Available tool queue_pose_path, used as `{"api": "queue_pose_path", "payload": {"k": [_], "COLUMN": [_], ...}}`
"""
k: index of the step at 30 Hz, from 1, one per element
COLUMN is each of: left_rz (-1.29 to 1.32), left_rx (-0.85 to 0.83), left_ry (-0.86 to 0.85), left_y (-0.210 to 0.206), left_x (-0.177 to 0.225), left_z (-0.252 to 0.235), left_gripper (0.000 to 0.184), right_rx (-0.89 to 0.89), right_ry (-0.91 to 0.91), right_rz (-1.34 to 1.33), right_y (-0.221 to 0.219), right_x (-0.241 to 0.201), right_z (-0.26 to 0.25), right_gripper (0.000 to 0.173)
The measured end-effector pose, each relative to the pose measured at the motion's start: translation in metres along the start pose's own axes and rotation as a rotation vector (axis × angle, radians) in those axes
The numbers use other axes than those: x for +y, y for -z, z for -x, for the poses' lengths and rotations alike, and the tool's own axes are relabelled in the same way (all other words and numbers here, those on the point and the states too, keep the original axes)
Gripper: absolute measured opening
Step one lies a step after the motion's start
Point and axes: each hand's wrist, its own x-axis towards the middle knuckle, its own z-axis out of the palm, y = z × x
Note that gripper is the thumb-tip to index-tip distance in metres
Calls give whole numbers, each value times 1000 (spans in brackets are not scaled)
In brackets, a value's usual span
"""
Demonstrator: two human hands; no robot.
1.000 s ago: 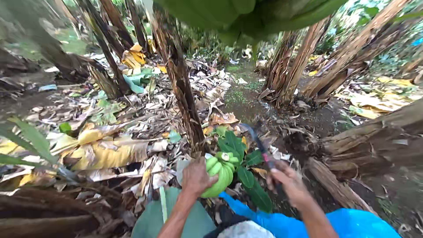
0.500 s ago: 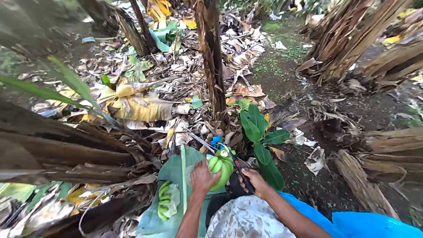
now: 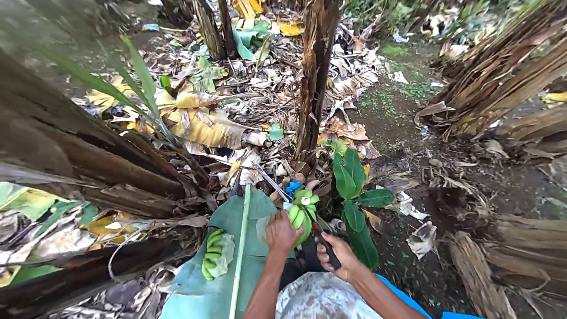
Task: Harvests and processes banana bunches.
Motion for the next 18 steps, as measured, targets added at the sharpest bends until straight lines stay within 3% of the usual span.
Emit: {"api": "queue_pose_path", "payload": {"k": [3, 7, 11, 14, 18], "left_rz": [18, 42, 73, 147, 216], "left_rx": [2, 126, -14, -144, -229], "left_ry": [-11, -124, -144, -28, 200], "left_y": [-13, -22, -50, -71, -111], "left_x": [8, 20, 15, -19, -97], "left_z": [-7, -18, -23, -15, 13], "left_gripper": [78, 71, 73, 78, 83], "right_rx": [36, -50, 255, 257, 97], "right_ry": [26, 247, 559, 561, 379], "right_rz": [-25, 7, 47, 122, 204], "right_y": [-10, -43, -15, 5, 28], "right_x": [-10, -44, -94, -88, -53], "right_z": [4, 88, 90, 91, 77], "right_gripper": [42, 42, 46, 49, 57]}}
